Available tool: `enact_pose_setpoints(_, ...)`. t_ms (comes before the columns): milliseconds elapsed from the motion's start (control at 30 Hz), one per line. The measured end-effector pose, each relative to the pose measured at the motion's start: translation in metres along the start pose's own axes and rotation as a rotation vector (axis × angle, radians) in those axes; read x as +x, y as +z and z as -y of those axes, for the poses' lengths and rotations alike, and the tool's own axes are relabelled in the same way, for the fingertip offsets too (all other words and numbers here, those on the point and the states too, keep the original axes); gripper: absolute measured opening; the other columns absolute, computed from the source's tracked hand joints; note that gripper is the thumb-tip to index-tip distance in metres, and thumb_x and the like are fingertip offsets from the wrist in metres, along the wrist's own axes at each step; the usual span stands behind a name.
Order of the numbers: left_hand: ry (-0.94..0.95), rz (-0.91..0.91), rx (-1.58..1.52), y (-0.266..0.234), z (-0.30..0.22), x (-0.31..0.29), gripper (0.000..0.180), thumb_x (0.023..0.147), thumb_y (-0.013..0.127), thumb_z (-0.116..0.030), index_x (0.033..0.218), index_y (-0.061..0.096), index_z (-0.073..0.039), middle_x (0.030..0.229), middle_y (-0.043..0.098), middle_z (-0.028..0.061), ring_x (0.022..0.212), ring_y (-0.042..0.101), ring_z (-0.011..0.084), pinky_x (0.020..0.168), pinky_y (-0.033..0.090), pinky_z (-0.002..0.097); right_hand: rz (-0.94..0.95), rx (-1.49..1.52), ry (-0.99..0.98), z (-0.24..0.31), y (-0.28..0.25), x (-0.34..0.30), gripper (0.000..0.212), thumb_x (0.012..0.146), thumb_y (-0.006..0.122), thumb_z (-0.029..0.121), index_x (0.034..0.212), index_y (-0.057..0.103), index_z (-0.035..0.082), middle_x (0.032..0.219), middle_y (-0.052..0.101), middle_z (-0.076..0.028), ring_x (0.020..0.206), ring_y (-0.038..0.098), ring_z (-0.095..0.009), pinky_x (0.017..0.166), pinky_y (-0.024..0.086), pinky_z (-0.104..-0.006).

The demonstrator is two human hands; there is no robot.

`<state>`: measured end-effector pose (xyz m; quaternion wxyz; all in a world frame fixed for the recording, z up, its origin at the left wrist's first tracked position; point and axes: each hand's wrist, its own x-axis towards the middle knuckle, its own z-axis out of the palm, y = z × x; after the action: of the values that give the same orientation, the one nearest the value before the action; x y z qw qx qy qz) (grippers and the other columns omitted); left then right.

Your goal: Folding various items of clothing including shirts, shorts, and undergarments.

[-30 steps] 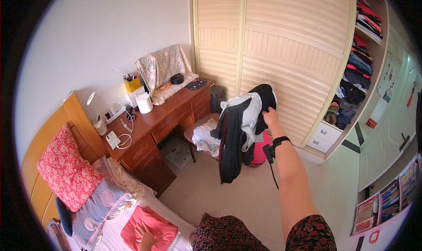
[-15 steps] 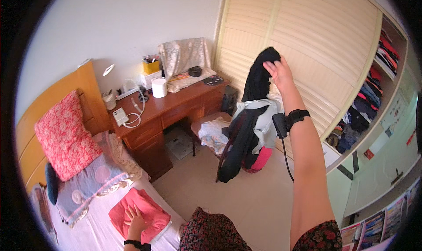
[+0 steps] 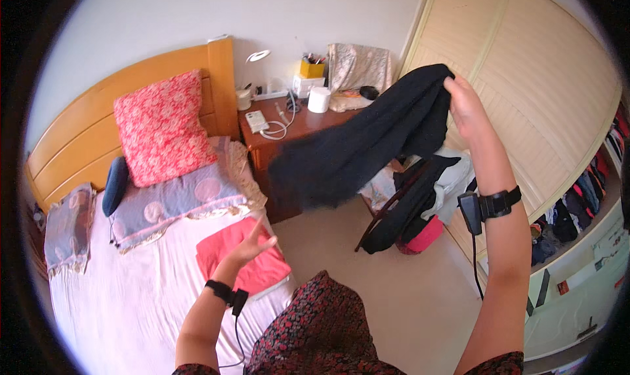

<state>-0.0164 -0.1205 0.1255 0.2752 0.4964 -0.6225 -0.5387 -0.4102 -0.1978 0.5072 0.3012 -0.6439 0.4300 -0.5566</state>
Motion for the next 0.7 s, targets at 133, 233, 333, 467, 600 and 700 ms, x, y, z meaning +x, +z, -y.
enact_pose_setpoints(133,0.306,0.274,-0.868,0.038,-0.061,-0.028,0.086,0.086,0.059,-0.05,0.147,0.019,-0.005,0.144,0.031,0.0141,0.128,0.039,0.0262,0.102,0.038,0.0378,0.145,-0.086,0.093,-0.001,0.059,-0.053,0.027,0.096,0.042,0.016,0.114,0.058,0.005,0.103,0.062,-0.002,0.093,0.056,-0.014,0.085,0.043,-0.0276)
enact_pose_setpoints(233,0.337,0.344,-0.898,0.049,-0.098,-0.041,0.069,0.091,0.055,-0.046,0.141,0.033,-0.004,0.134,0.043,0.0095,0.119,0.046,0.0212,0.098,0.041,0.0332,0.176,-0.202,0.116,-0.003,0.066,-0.081,0.026,0.097,0.043,0.02,0.111,0.06,0.005,0.101,0.062,-0.001,0.091,0.056,-0.014,0.084,0.043,-0.0266)
enact_pose_setpoints(333,0.13,-0.259,-0.257,0.039,-0.082,-0.041,0.045,0.097,0.048,-0.037,0.123,0.049,0.0,0.105,0.059,0.0066,0.096,0.054,0.0145,0.084,0.045,0.028,0.145,-0.533,0.069,0.001,0.043,-0.102,0.032,0.095,0.047,0.026,0.103,0.06,-0.002,0.092,0.064,-0.009,0.086,0.058,-0.016,0.08,0.044,-0.0302)
enact_pose_setpoints(467,0.188,-0.514,-0.572,0.004,-0.107,-0.052,0.03,0.1,0.042,-0.024,0.118,0.052,-0.001,0.093,0.059,0.0028,0.081,0.055,0.013,0.072,0.046,0.0253,0.314,-1.032,0.114,-0.031,-0.018,-0.125,0.04,0.093,0.05,0.032,0.099,0.057,-0.007,0.09,0.063,-0.023,0.083,0.06,-0.03,0.078,0.045,-0.038)
enact_pose_setpoints(600,0.477,-0.112,-0.775,0.0,-0.193,-0.071,0.025,0.099,0.046,-0.021,0.117,0.053,-0.005,0.096,0.061,0.0033,0.086,0.059,0.0119,0.073,0.049,0.027,0.246,-0.981,0.089,-0.088,-0.052,-0.159,0.034,0.091,0.053,0.028,0.102,0.058,-0.003,0.102,0.062,-0.025,0.099,0.058,-0.039,0.085,0.045,-0.0404)
enact_pose_setpoints(700,0.47,-0.025,-0.844,0.023,-0.255,-0.067,0.026,0.097,0.05,-0.023,0.117,0.055,-0.007,0.097,0.062,0.0024,0.087,0.059,0.0104,0.071,0.048,0.0256,0.132,-0.785,-0.038,-0.119,-0.056,-0.175,0.018,0.086,0.059,0.013,0.099,0.06,0.001,0.096,0.066,-0.015,0.091,0.064,-0.028,0.081,0.049,-0.0361)
